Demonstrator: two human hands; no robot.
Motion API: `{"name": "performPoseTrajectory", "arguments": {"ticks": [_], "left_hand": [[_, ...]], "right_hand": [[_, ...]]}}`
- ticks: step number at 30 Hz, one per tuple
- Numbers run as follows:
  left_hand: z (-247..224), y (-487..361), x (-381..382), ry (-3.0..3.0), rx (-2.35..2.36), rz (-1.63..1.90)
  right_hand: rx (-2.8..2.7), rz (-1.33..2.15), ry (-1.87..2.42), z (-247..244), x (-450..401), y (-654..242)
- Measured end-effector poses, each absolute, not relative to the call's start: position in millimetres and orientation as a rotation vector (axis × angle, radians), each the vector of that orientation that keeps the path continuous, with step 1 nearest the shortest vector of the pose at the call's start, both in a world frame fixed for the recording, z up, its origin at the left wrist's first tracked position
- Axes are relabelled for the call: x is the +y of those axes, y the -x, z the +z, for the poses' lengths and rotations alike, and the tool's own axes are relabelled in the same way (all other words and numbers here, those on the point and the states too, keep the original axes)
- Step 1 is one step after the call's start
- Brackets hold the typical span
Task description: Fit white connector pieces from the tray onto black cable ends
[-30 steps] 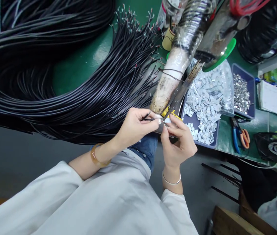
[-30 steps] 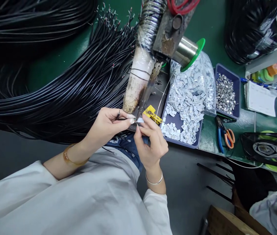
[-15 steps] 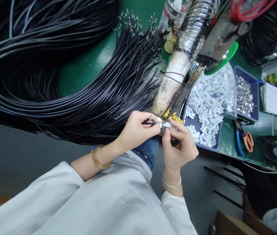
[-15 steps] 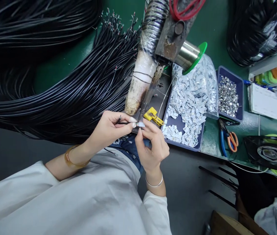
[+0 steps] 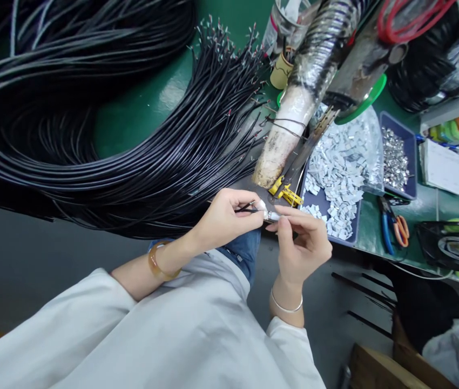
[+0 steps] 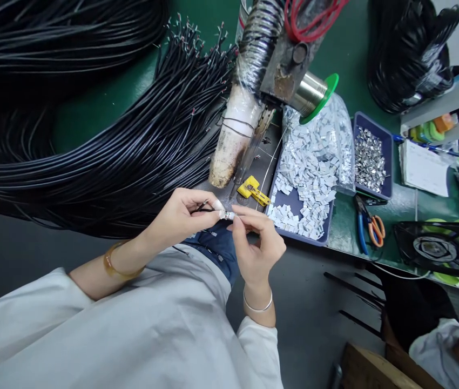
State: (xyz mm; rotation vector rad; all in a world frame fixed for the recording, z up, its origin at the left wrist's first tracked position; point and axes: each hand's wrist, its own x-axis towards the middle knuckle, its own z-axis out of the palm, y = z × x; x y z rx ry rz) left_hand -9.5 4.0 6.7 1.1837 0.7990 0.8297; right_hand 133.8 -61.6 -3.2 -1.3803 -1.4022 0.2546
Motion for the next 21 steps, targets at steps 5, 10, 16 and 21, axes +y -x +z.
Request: {"name": "performPoseTrajectory", "arguments": {"ticks": [5,10,16,21], "left_hand": [[5.8,9.1,3.4,-1.163,0.815,0.859],[4.0,8.5,4.6,-1.140,0.826,0.887],[5.5,5.4,6.6,-1.140,0.844,0.897],[2.8,1.6,7.0,-1.180,0.883,0.929]], "right_hand": [[-1.420,0.106,1.316,-3.9,-63.1,-133.1],[-1.177,-0.061,1.208,-3.6,-60.3,-140.2],[-1.263,0.037,1.390,-9.5,-60.7,-142.2],[-1.451,0.035,1.441,-12.8,-52.8,-138.6]]}}
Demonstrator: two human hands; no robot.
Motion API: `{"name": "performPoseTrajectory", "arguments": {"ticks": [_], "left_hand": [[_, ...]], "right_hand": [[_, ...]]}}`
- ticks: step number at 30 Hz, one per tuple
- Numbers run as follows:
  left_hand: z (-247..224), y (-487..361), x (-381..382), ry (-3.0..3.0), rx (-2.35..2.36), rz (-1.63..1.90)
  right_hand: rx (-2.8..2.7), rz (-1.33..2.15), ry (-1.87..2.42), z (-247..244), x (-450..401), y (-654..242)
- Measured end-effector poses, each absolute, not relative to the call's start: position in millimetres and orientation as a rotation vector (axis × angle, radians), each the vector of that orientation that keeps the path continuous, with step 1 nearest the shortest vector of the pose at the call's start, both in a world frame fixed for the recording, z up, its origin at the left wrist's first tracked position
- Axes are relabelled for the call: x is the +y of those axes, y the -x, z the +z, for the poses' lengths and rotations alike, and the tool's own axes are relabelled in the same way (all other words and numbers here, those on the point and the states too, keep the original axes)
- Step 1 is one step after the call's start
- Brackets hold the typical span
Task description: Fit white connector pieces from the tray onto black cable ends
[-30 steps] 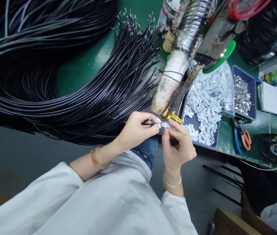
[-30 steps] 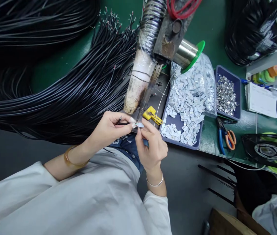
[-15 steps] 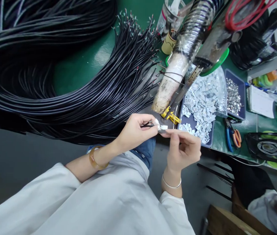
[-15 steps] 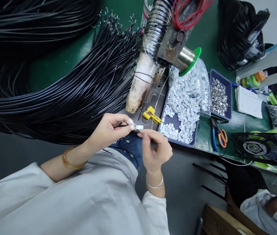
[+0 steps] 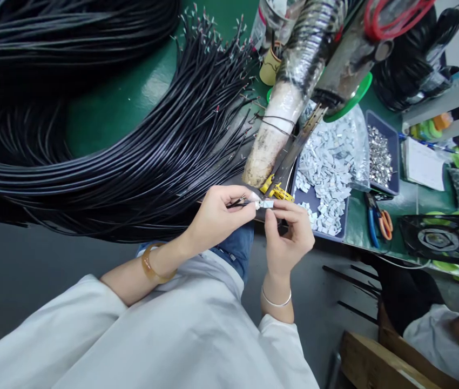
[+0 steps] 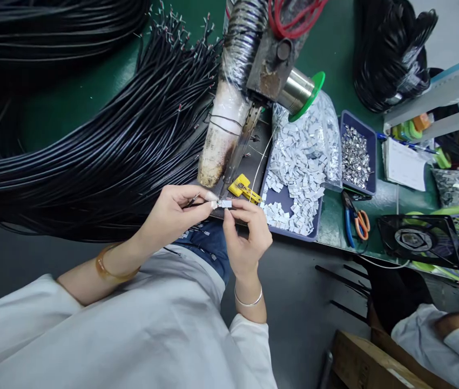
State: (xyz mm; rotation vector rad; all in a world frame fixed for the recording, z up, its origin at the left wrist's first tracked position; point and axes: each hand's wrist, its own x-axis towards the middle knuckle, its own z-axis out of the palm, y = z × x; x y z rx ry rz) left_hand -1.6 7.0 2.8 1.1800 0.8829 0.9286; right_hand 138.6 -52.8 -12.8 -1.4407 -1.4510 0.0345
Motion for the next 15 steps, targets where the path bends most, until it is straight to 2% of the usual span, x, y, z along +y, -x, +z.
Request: {"name": "performPoseTrajectory", "arguments": {"ticks": [9,15], "left_hand": [[4.0,-0.2,6.3,-1.172,0.889,0.959],[1.6,-1.2,8.9,-1.149,0.913,0.927]], "right_hand": [[-1.584,-0.102,1.450,-5.1,-50.8,-139.3],[-1.627,-0.055,1.419,-11.5,-55.2,-141.4]]}}
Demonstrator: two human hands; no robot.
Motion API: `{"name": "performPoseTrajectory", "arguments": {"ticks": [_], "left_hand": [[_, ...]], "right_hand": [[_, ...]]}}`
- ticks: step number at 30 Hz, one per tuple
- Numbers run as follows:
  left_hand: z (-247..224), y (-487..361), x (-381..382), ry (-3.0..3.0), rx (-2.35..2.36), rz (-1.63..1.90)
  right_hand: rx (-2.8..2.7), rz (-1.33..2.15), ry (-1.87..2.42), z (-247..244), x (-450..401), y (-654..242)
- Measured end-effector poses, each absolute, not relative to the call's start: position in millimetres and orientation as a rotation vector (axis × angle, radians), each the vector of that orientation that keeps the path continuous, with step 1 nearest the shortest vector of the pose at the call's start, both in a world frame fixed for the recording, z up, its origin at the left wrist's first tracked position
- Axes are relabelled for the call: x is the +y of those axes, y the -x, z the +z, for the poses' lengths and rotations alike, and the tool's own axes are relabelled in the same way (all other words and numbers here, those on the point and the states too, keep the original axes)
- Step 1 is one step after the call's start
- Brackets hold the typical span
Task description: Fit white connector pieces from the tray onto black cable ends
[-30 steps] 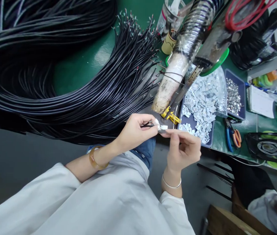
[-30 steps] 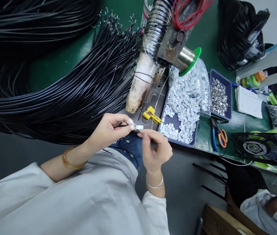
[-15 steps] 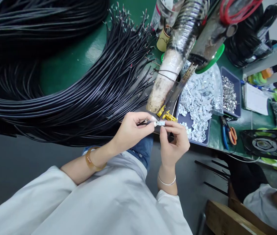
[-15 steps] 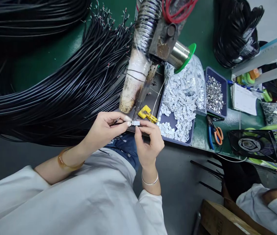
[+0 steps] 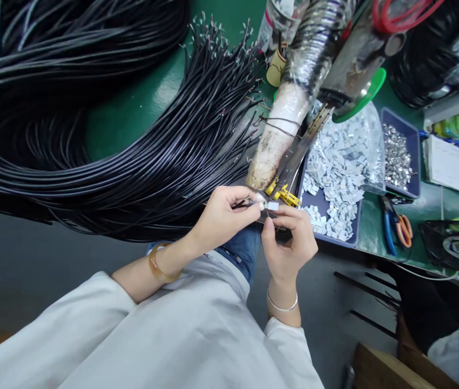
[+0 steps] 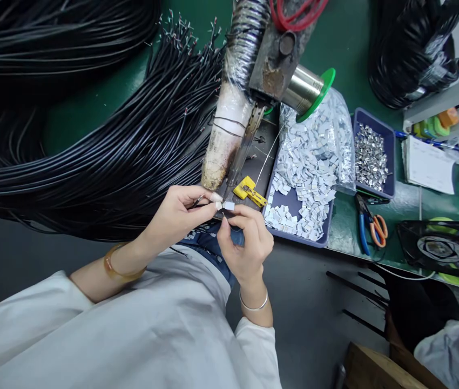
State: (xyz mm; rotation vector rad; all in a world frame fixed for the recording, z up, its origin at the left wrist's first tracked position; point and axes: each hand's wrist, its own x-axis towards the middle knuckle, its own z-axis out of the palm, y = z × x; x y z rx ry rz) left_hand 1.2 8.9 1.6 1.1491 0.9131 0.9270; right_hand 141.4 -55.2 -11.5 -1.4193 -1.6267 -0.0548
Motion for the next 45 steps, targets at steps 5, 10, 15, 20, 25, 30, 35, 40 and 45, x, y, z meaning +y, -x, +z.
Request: {"name": "performPoseTrajectory", "arguments": {"ticks": [5,10,15,20,25,30,35,40,45], "left_hand": [[3.1,-1.5,9.0,-1.171,0.904,0.960],[4.3,-0.9,8.8,-1.212,0.899,0.957],[-0.3,0.5,4.1,-1.279,0.911,0.862],[-4.2,14.1,-8.2,-1.536,0.844,0.726],[0.2,36.8,-15.8,-1.545,0.886,0.780],[9.0,45.9,-10.1,-0.863,0.742,0.958],[14.1,41.7,-8.5,-0.908,0.555,0.727],[27.9,37.9,-9.9,-1.467,0.210,0.300],[20.8,29.4,-7.7,-1.194,0.374,0.537]], "right_hand": [[-1.612,-0.012,1.409,-8.7,-54.2,-140.9],[-1.518,0.076,1.399,-9.6,-56.9,-139.2],[-1.205,-0.032,1.302,-1.8,-62.3,-146.0],[-1.073,-0.452,1.157,25.9,-72.4,-153.0],[-1.284,0.128,1.749,29.0,-82.3,-179.8],[-1.429,-0.136,2.098,12.0,-56.6,-232.7],[-1.692,-0.216,2.177,3.9,-19.7,-262.9],[-1.805,-0.304,2.308,5.7,-8.8,-263.1],[-1.739,-0.322,2.256,4.2,-21.6,-258.1]]}}
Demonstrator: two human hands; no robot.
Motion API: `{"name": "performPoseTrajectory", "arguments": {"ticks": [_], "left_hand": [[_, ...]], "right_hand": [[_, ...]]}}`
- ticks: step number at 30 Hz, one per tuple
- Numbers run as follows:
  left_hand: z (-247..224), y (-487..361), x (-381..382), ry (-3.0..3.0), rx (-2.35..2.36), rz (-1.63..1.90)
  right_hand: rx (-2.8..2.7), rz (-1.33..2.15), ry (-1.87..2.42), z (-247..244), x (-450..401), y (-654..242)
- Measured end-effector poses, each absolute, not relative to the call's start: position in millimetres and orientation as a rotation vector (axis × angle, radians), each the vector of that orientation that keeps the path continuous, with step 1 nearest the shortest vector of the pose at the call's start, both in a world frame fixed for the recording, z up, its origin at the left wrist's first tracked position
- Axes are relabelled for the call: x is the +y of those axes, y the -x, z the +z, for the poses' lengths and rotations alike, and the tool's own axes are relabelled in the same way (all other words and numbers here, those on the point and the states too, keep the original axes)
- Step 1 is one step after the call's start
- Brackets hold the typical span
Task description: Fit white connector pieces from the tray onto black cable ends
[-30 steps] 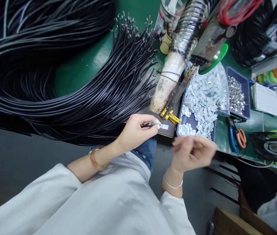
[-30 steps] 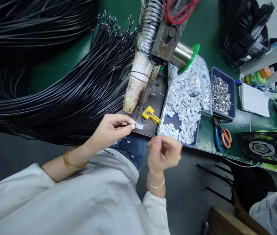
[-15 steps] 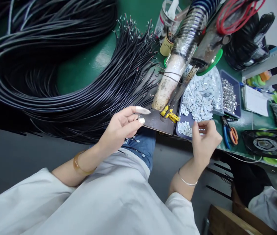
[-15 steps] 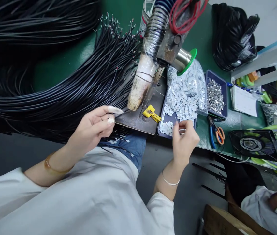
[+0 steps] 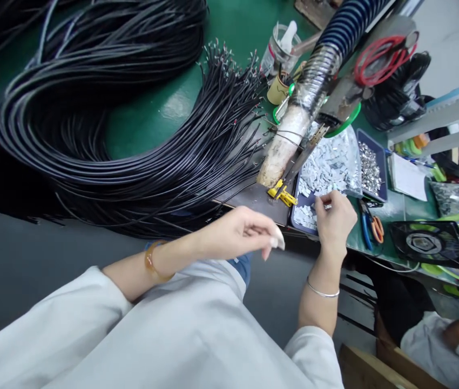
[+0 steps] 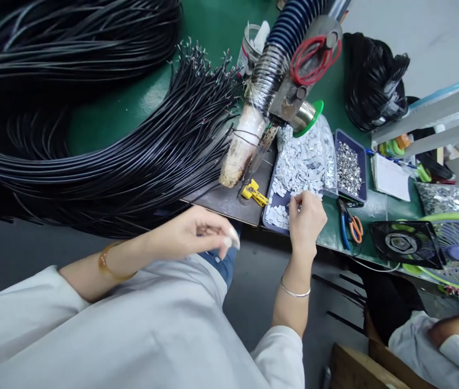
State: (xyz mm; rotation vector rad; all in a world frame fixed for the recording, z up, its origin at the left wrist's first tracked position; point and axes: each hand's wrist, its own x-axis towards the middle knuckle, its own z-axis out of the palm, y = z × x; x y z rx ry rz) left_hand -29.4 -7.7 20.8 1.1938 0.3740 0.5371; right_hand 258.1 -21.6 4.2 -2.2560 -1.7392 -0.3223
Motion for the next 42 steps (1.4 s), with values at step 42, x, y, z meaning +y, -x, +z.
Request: {"name": "performPoseTrajectory", "arguments": {"ticks": [42], "left_hand": [[10.4,12.0,8.7,-1.065,0.777,0.715]], "right_hand": [[-1.183,0.168,1.694,19.1,-64.4,-187.9]]}}
